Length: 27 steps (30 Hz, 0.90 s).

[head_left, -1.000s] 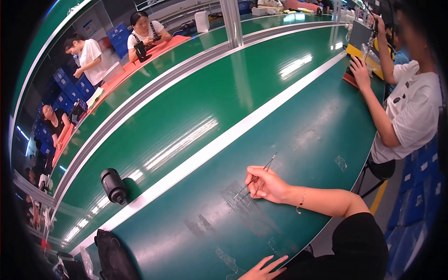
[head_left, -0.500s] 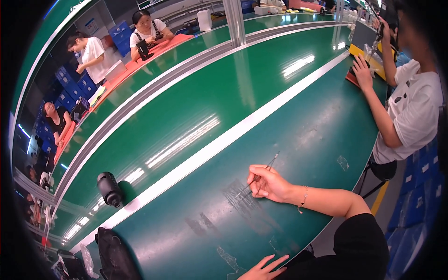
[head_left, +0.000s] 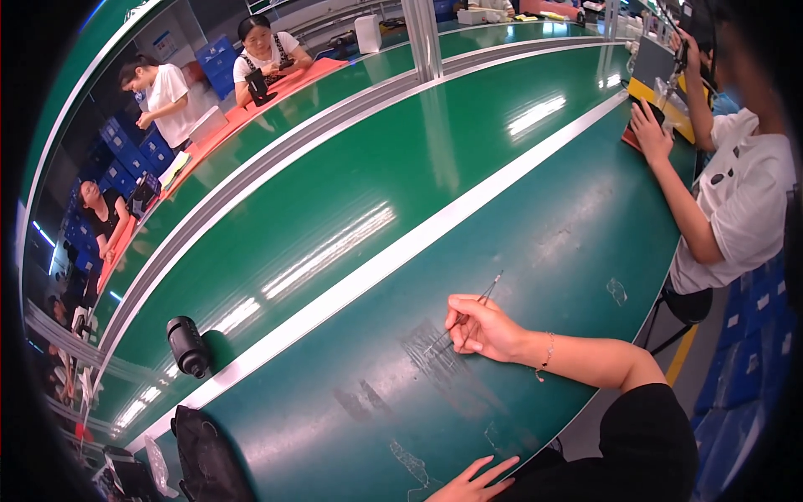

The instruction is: The person assembles electronic components onto a PCB inside a device housing using tweezers.

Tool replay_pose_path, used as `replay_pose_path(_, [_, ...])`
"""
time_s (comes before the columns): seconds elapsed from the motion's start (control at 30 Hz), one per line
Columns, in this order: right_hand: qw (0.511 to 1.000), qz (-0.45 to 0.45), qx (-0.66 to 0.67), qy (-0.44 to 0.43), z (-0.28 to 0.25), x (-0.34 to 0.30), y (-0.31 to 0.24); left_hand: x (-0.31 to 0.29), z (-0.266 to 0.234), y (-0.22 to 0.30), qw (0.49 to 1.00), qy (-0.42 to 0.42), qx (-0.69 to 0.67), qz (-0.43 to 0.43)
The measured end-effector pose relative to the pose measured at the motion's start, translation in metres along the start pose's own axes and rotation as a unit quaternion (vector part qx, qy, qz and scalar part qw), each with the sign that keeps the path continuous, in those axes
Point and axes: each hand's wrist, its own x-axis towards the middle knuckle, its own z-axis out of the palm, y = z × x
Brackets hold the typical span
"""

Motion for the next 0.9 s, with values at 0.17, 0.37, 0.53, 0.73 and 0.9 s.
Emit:
replay_pose_path(0.17, [1.0,-0.001,-0.003,-0.004,0.0009,0.0001,-0.0005,-0.0006,0.0015,0.0009,0.995,-0.041,0.089,0.015])
replay_pose_path(0.37, [1.0,-0.002,-0.004,-0.005,0.0003,0.0001,-0.001,-0.0004,0.001,-0.0005,1.0,-0.013,0.004,0.007])
replay_pose_path(0.53, [1.0,0.0,-0.014,-0.001,-0.0002,0.0004,-0.0007,-0.0009,0.0044,-0.0003,1.0,-0.012,-0.02,0.002])
replay_pose_path(0.73, [1.0,0.003,-0.013,0.002,0.0003,0.0007,-0.0014,-0.0006,0.0039,-0.0011,1.0,-0.007,-0.024,0.0])
replay_pose_path(0.9, [1.0,0.0,-0.012,-0.002,0.0004,-0.0001,-0.0007,-0.0002,0.002,-0.0006,1.0,-0.008,-0.026,0.003])
